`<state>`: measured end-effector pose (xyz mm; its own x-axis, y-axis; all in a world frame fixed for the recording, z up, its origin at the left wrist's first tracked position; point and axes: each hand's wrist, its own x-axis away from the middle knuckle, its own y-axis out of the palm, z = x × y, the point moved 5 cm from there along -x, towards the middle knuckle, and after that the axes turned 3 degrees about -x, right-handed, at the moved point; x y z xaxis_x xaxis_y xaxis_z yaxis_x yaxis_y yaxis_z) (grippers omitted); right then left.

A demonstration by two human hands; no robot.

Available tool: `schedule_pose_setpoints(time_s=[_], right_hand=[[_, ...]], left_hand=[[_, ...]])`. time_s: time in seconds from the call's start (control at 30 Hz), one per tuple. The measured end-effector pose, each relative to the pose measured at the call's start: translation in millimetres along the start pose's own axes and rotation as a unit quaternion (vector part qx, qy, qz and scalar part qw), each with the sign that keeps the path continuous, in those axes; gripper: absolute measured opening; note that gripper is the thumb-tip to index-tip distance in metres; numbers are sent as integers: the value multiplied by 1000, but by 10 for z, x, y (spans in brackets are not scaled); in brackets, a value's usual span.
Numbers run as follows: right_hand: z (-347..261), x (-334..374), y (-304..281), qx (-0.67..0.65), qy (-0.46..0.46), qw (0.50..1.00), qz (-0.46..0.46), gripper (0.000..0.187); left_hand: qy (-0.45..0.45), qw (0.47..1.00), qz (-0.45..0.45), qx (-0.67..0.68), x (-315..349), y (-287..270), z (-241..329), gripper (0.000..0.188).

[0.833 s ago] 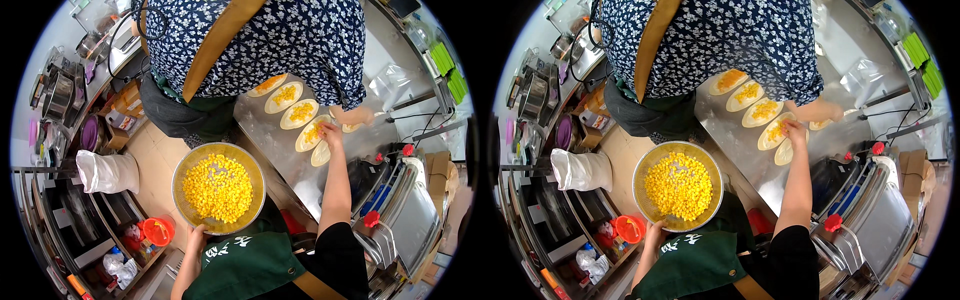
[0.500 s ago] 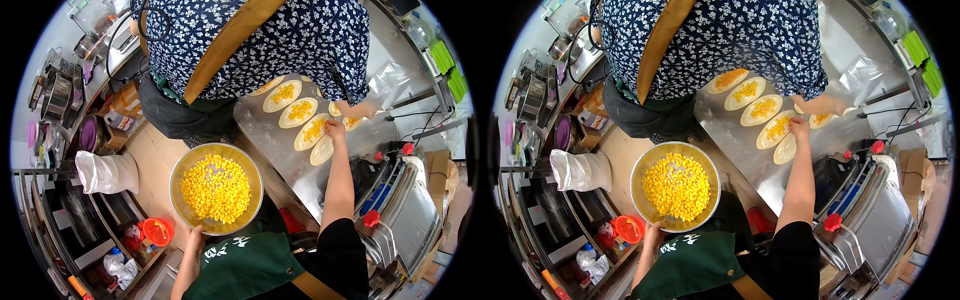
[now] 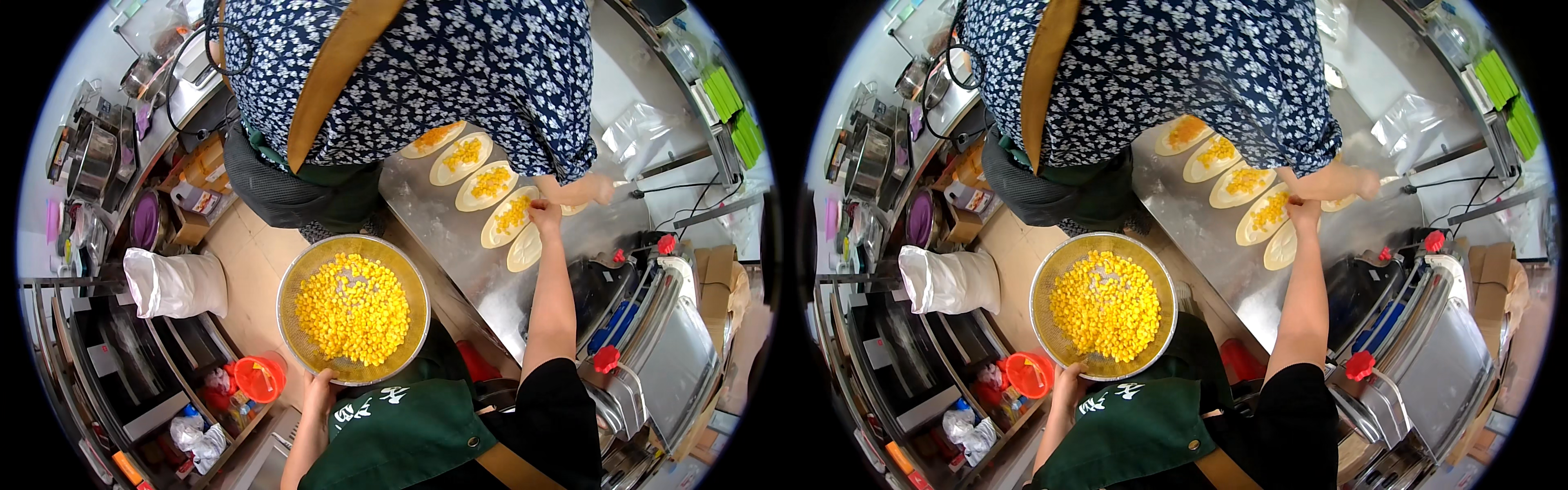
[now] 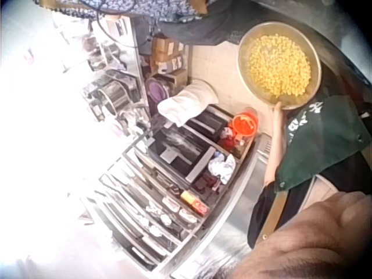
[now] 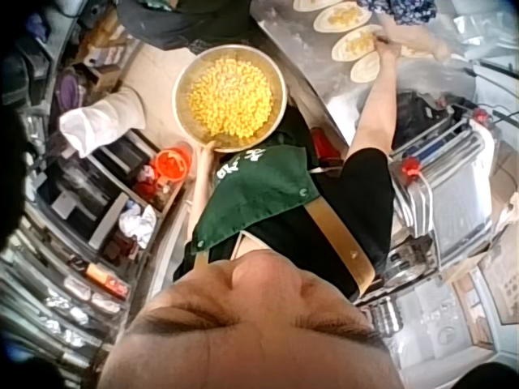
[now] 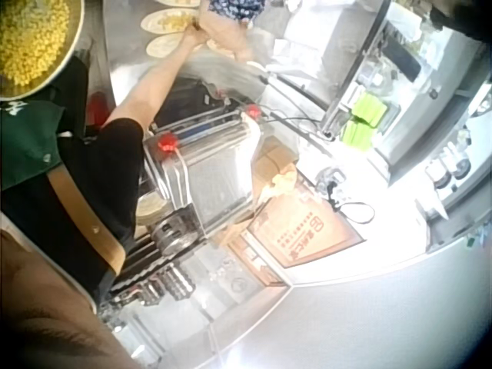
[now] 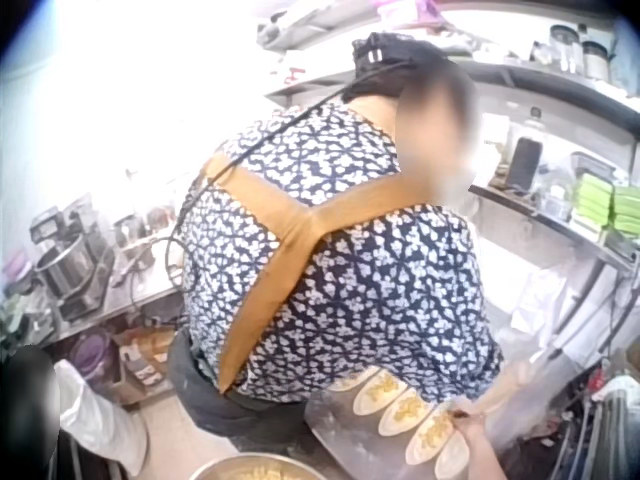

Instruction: The person places corn kernels onto several oval dough pieces laid out on a stainless steel counter. They then place slices of ham on top of the corn. A coworker adds shredded cheese to the same dough pieces.

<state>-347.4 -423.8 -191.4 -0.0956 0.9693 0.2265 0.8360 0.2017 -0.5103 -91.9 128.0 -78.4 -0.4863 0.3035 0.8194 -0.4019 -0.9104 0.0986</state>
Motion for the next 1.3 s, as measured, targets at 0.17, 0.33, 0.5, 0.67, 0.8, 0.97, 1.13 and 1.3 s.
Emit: schedule_pose_setpoints(time_s=[0.17,0.33,0.5,0.67,0.8,0.97,1.13,1.3], right_hand=[[105,-15,-70,-15,35,999,26,17],[-27,240,-236,-123,100,982,105,17],[323,318,-418,-163,134,969,126,16],[458,377,-467,-180,149,963,137,16],[396,442,-471,-213,158,953,149,16],[397,553,-588,-245,133,947,160,15],[-2,975,-310,-265,-4,957,116,13],[-1351,2548,971,-277,10,923,-266,13]], left_hand=[[-3,1000,-12,-11,-18,8,21,53],[1,1000,-15,0,-35,-35,11,52],[6,1000,-26,10,-69,-49,18,54],[12,999,-26,-26,-73,-78,56,51],[19,998,-43,-32,-108,-154,65,51],[6,999,-50,-9,-106,-139,112,54],[8,998,-50,-39,-110,-140,158,52],[0,995,-81,-65,-190,-214,162,52]])
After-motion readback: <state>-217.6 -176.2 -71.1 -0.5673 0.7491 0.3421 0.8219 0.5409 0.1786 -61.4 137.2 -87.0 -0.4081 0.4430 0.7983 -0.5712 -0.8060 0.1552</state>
